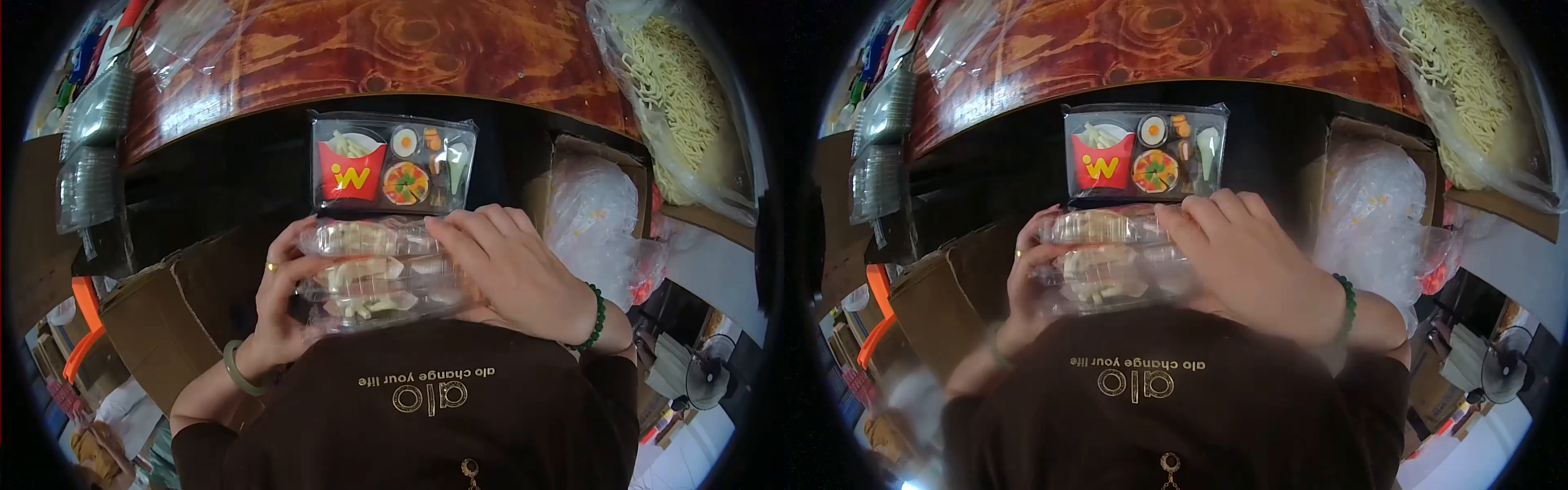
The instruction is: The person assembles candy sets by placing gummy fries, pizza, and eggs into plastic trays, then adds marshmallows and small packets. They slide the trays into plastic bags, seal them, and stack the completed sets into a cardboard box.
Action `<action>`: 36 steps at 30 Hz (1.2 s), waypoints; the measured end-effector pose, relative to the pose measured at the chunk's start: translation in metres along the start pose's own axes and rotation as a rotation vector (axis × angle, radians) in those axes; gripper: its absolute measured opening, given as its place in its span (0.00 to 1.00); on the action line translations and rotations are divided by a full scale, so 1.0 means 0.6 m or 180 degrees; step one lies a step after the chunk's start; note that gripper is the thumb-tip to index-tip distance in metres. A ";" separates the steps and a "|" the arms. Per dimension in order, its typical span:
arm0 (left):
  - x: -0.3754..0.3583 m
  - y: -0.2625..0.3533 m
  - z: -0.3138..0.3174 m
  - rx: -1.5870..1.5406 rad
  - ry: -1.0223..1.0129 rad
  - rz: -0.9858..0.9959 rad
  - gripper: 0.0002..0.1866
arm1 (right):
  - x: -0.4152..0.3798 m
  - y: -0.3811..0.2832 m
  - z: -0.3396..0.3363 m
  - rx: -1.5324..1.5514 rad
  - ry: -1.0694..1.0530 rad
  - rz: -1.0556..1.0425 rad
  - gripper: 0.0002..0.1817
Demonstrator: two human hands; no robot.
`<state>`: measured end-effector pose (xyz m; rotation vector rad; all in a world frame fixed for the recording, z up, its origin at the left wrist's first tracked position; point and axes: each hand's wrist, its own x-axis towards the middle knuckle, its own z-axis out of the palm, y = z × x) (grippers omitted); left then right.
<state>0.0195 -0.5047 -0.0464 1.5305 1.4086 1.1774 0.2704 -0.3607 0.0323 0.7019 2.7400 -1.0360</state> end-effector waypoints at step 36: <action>-0.050 -0.004 0.074 -0.0604 0.1273 -0.2963 0.63 | 0.257 0.094 0.050 0.1817 -0.2183 0.0224 0.64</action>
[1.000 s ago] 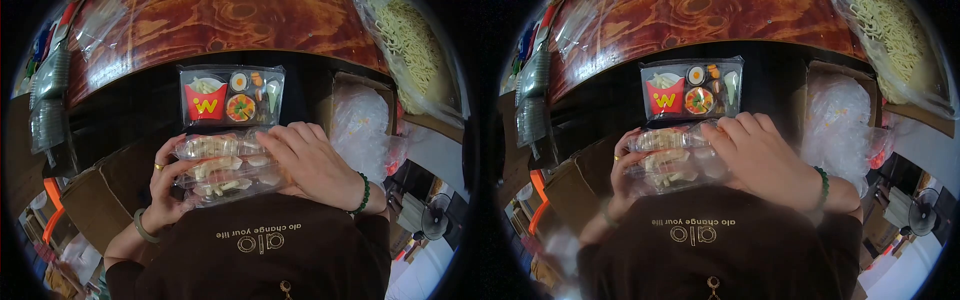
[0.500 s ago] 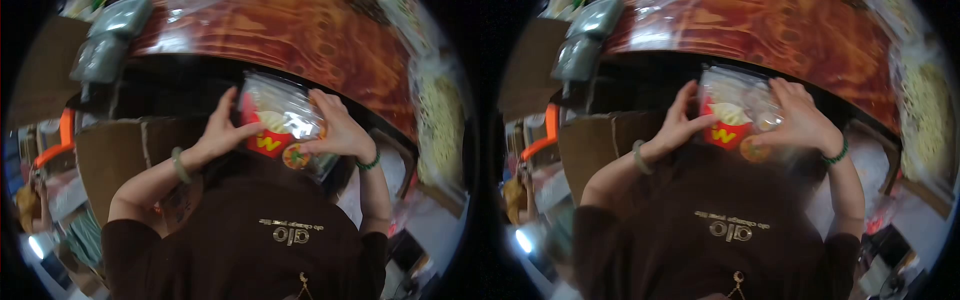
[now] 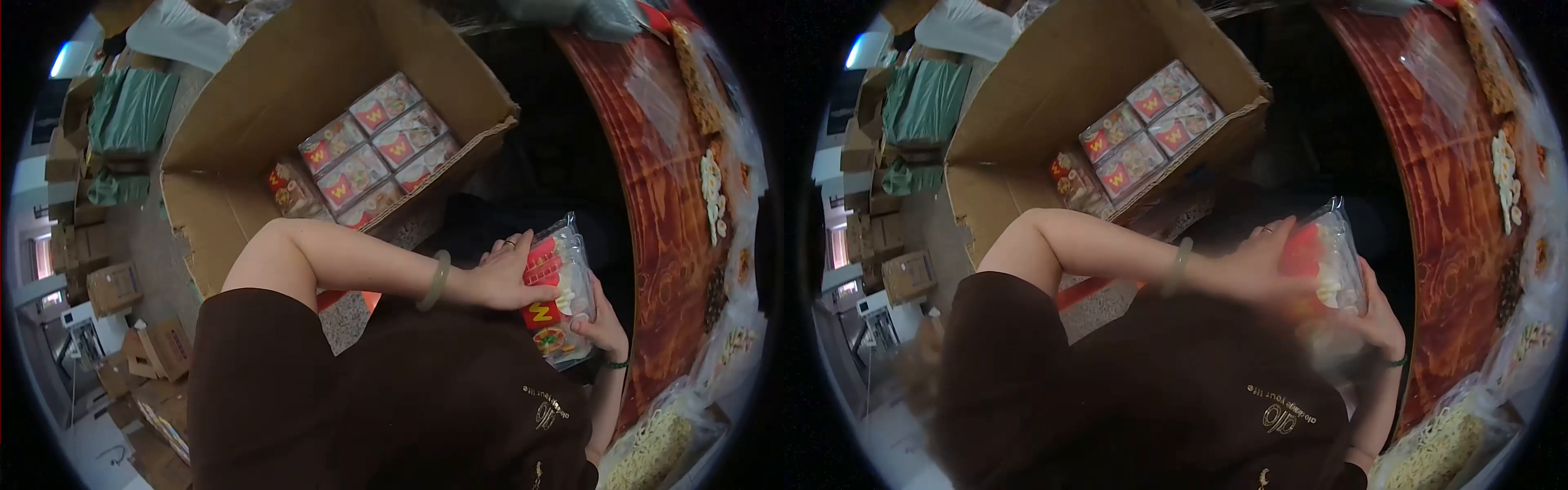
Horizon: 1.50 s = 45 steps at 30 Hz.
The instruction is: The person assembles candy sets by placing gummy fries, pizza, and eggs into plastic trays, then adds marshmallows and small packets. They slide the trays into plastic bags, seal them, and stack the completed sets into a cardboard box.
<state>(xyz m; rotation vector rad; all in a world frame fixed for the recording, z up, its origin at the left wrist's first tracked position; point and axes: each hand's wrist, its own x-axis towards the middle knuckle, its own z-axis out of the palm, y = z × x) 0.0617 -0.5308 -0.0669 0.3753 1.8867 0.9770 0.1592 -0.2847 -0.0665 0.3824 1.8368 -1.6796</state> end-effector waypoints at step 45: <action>-0.158 -0.249 -0.453 -0.3151 0.1358 0.1877 0.41 | 0.392 -0.491 0.290 0.0165 -0.0625 -0.0038 0.27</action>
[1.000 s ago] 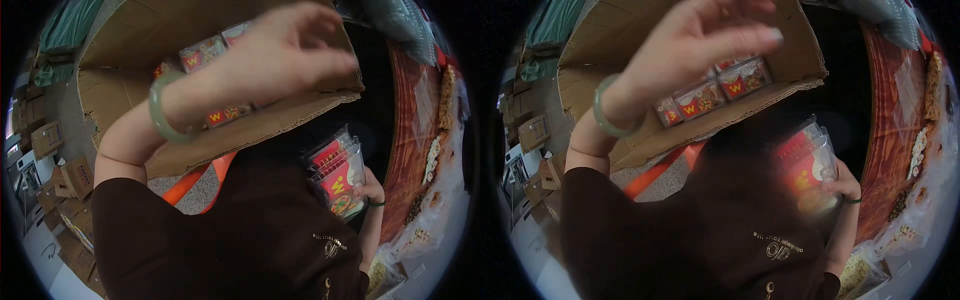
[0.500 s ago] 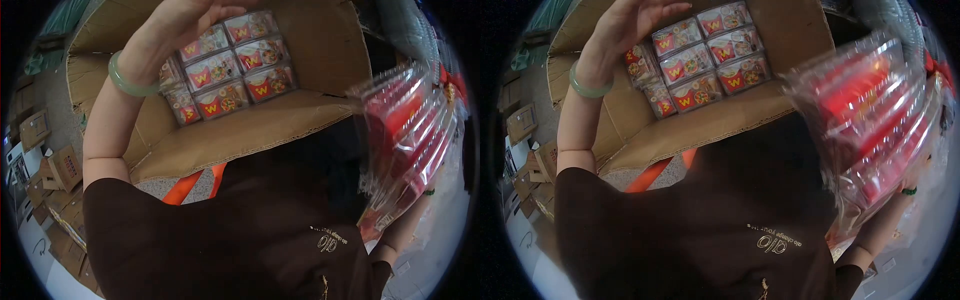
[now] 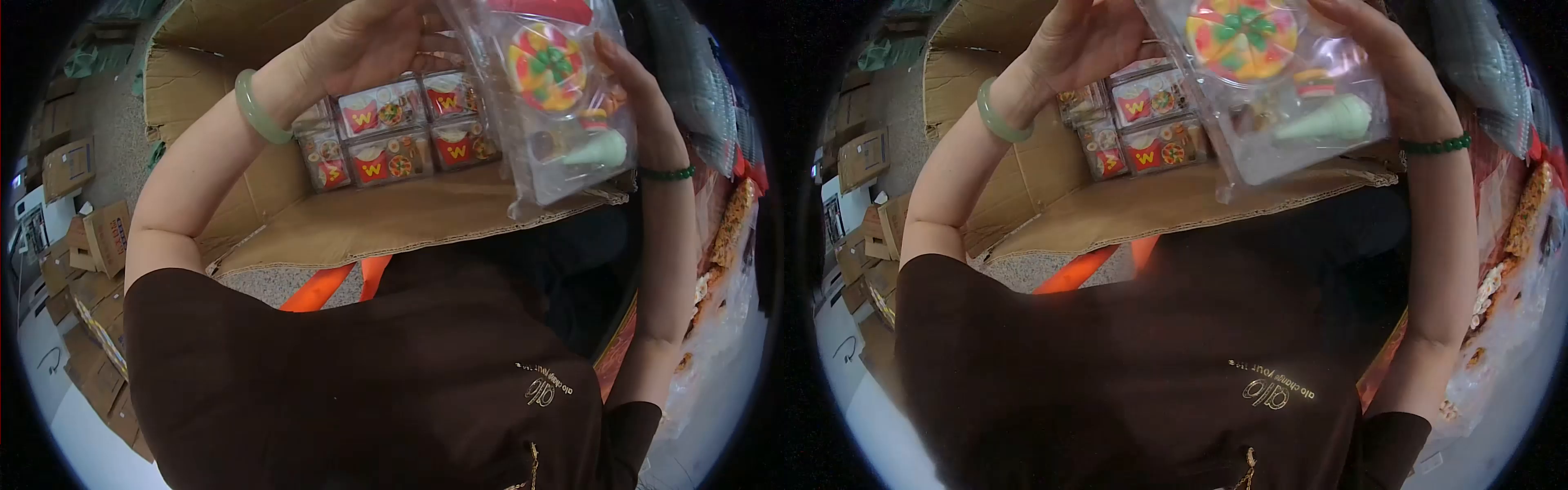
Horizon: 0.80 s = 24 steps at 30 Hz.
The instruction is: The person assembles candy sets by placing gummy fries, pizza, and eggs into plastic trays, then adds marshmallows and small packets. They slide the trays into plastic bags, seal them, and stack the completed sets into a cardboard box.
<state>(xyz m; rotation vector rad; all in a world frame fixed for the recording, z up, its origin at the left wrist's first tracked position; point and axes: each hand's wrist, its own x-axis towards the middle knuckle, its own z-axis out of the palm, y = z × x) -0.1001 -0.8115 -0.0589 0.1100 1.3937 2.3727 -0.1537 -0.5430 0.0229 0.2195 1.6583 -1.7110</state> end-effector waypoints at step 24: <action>-0.042 -0.043 0.014 -0.0935 0.0717 -0.0192 0.35 | 0.112 0.059 0.058 -0.0243 -0.1617 0.0221 0.31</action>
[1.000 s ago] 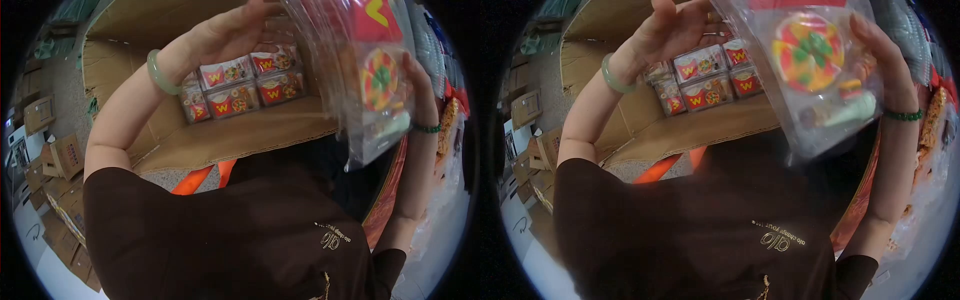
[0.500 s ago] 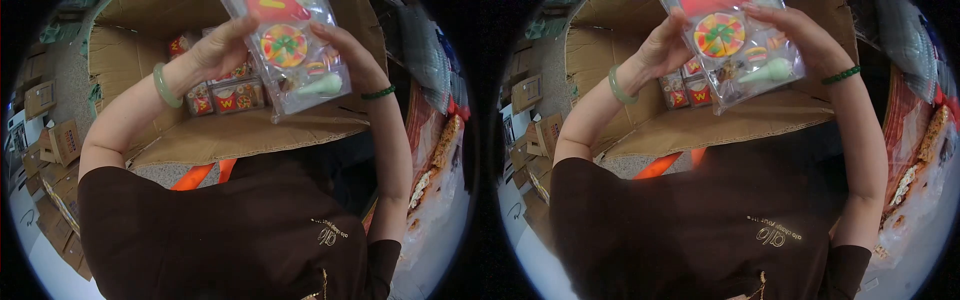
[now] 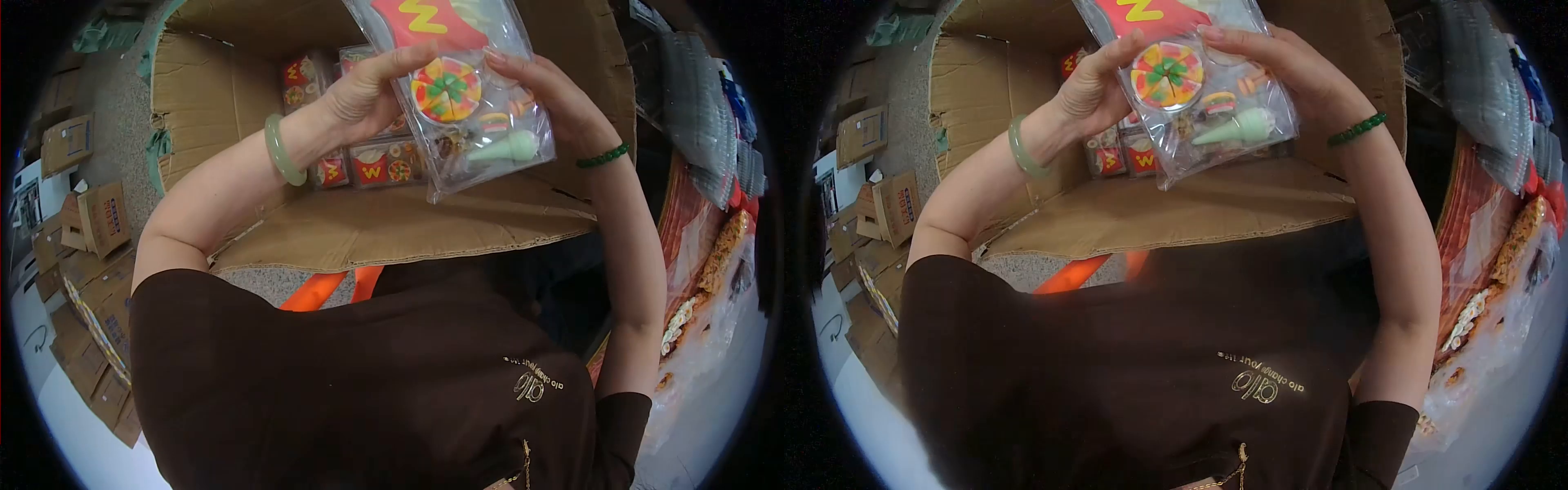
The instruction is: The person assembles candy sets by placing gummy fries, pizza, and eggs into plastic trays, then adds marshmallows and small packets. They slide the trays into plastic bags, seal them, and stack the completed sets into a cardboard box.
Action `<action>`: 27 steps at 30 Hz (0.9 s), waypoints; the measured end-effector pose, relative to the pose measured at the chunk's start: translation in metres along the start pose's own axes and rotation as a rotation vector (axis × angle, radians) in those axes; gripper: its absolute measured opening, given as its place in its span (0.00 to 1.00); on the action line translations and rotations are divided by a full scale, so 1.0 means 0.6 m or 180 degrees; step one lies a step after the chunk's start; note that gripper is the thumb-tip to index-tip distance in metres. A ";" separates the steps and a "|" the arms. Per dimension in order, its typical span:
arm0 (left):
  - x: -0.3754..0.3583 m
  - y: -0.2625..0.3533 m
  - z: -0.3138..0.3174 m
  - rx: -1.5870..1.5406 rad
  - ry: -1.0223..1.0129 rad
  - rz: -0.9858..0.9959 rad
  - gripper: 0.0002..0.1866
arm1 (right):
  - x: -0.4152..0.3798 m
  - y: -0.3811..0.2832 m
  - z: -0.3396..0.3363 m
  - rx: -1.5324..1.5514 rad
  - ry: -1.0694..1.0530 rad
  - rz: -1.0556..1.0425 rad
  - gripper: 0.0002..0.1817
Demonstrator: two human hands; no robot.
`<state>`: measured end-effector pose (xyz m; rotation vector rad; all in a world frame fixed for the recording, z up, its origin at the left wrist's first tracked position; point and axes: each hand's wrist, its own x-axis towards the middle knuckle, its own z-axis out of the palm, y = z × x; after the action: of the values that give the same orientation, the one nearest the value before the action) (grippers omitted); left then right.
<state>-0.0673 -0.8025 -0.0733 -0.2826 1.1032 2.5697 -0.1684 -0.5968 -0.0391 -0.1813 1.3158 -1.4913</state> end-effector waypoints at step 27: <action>-0.208 -0.085 -0.443 -0.0056 0.1927 -0.1530 0.20 | 0.044 0.040 0.005 -0.1838 0.0006 0.0655 0.60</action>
<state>0.0808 -0.9910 -0.2500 -1.2265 1.0248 2.0998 -0.1624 -0.6140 -0.0698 -0.4010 1.6863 -0.9116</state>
